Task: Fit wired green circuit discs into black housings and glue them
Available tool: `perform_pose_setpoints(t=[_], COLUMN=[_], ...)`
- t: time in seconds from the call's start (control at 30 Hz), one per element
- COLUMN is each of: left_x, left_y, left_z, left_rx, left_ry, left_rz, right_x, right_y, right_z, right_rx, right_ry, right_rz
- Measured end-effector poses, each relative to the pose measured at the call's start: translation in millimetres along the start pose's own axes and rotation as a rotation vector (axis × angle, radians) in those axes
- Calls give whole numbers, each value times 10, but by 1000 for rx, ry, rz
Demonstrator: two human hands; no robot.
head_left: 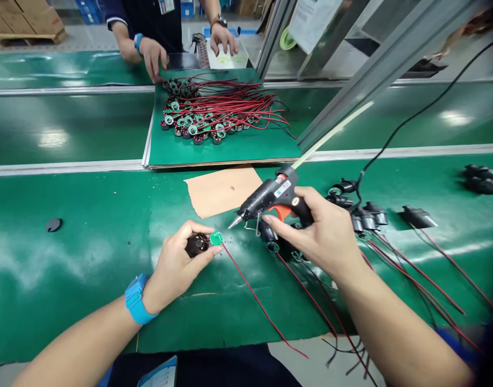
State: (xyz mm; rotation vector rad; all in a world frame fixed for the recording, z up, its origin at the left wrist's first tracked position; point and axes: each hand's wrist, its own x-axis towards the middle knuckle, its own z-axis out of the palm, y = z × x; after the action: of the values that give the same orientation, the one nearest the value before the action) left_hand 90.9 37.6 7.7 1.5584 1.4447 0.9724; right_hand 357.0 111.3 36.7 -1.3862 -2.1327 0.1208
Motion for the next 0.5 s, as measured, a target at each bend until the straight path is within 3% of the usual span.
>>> perform_pose_setpoints(t=[0.2, 0.5], left_x=[-17, -29], left_y=[56, 66], left_z=[-35, -45], left_rx=[-21, -36], left_ry=[-6, 1], left_rz=[-26, -39], right_x=[-75, -89], right_y=[-135, -145], right_z=[15, 2], right_rx=[-158, -320], right_ry=[78, 110], right_rz=[-243, -312])
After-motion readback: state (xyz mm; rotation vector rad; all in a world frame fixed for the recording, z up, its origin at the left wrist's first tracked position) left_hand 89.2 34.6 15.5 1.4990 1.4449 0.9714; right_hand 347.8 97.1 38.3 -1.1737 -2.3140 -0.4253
